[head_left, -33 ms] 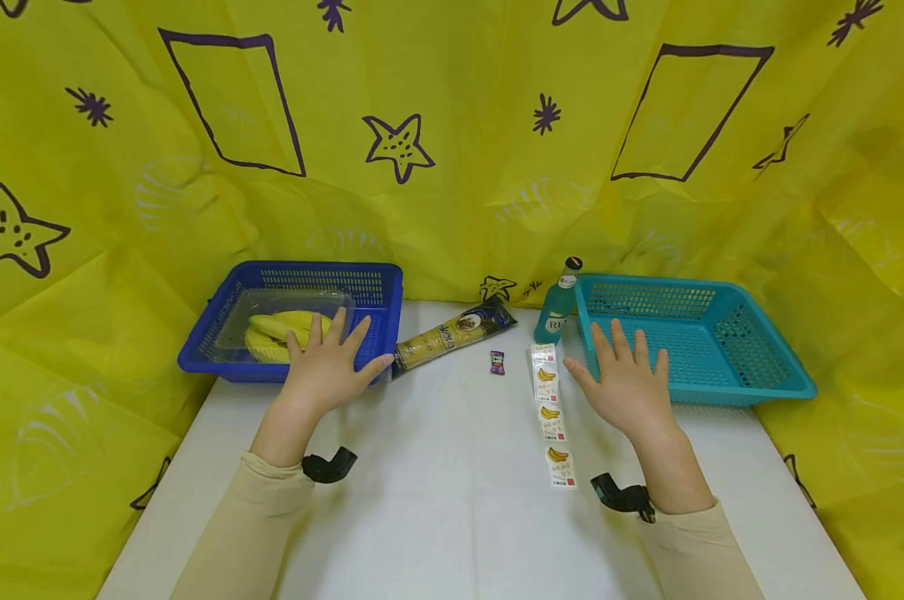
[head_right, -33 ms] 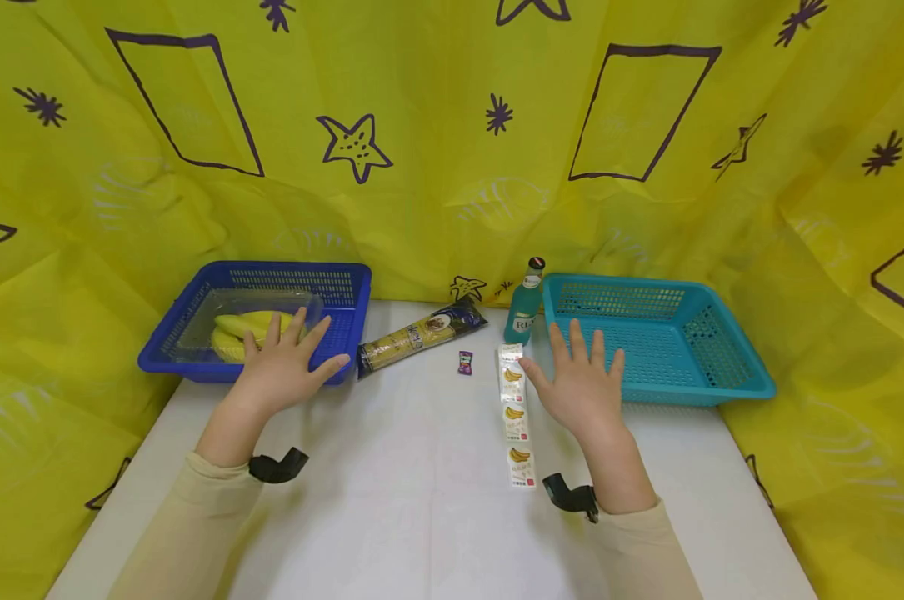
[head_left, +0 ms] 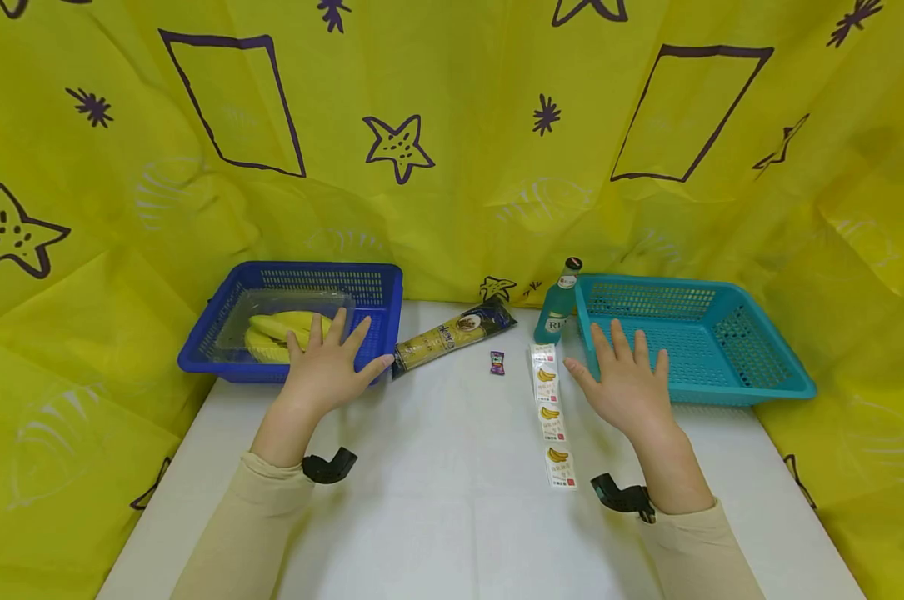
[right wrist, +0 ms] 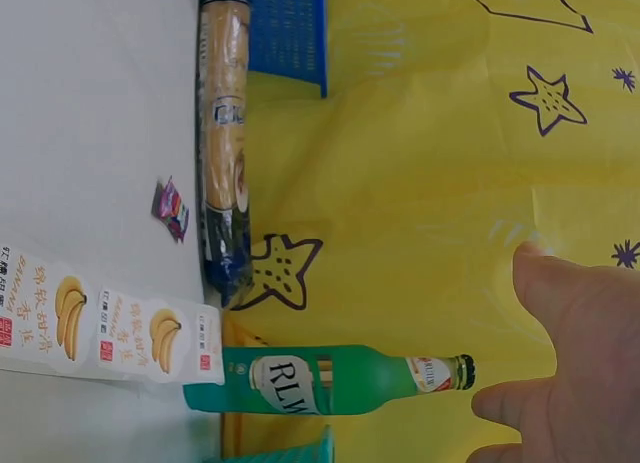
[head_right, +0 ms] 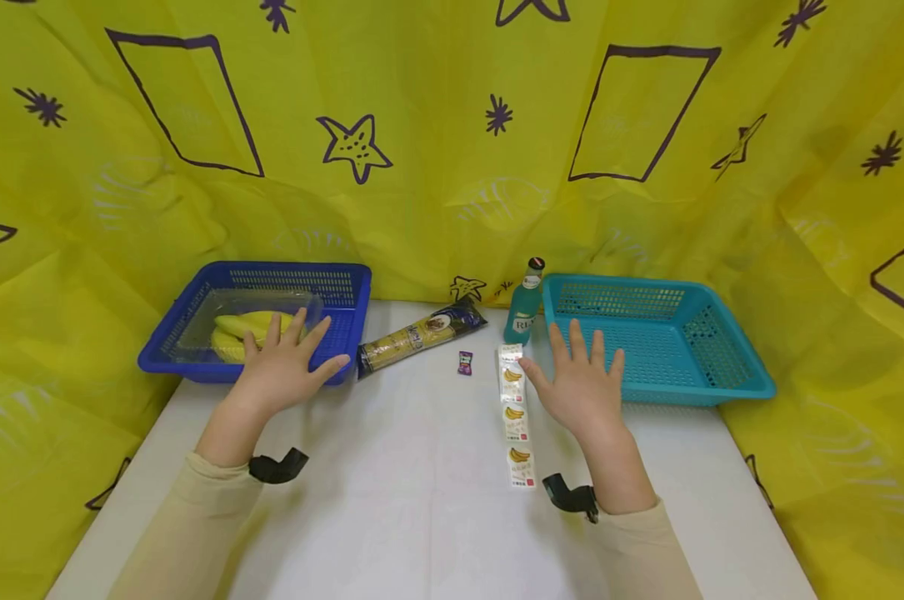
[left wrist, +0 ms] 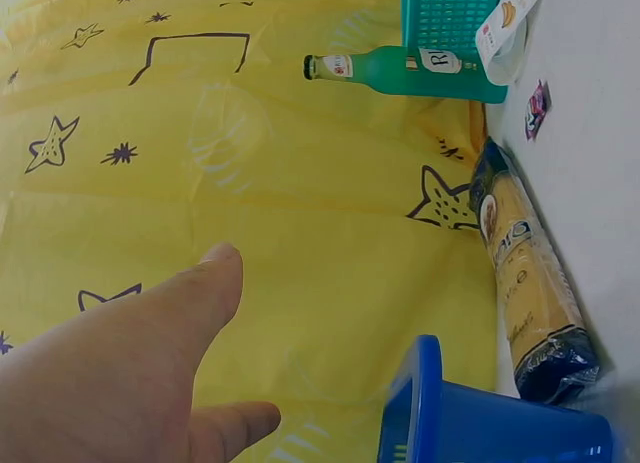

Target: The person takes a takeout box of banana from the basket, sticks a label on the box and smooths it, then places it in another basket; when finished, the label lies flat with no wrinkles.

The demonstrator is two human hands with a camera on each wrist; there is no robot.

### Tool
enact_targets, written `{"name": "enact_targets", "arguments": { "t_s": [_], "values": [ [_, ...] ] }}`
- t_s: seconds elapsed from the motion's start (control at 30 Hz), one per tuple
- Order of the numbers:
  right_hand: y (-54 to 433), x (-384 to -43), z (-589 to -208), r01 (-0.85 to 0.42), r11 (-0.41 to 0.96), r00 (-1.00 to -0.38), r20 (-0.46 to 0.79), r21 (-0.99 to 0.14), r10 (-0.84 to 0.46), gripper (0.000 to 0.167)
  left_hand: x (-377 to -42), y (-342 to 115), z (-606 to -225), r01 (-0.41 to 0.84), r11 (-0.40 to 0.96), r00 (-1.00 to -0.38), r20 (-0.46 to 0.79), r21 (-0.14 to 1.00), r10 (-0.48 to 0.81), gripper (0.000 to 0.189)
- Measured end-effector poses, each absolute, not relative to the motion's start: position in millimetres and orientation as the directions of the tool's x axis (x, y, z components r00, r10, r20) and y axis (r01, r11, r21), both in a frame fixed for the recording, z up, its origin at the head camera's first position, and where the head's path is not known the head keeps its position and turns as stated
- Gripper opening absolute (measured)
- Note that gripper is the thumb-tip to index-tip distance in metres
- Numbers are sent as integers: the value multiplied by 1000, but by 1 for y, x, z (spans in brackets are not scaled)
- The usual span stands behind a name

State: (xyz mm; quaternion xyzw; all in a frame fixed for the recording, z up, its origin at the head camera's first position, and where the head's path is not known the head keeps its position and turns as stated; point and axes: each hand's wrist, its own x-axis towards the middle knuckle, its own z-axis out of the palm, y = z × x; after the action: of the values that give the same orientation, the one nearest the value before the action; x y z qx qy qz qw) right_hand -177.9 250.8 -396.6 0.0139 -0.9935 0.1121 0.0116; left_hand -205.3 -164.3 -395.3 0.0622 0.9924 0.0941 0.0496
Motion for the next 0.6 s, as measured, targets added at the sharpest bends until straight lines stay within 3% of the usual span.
{"name": "enact_targets", "arguments": {
  "t_s": [0.27,0.6],
  "values": [
    [248,-183,-397,-67,960,-998,6,-273,-68,90,-205,-168,-395,99,967,-988,-94,233,123,93],
    [219,-203,-388,-153,806,-972,-59,-572,-226,85,-224,-206,-397,58,920,-992,-84,388,98,92]
  ]
}}
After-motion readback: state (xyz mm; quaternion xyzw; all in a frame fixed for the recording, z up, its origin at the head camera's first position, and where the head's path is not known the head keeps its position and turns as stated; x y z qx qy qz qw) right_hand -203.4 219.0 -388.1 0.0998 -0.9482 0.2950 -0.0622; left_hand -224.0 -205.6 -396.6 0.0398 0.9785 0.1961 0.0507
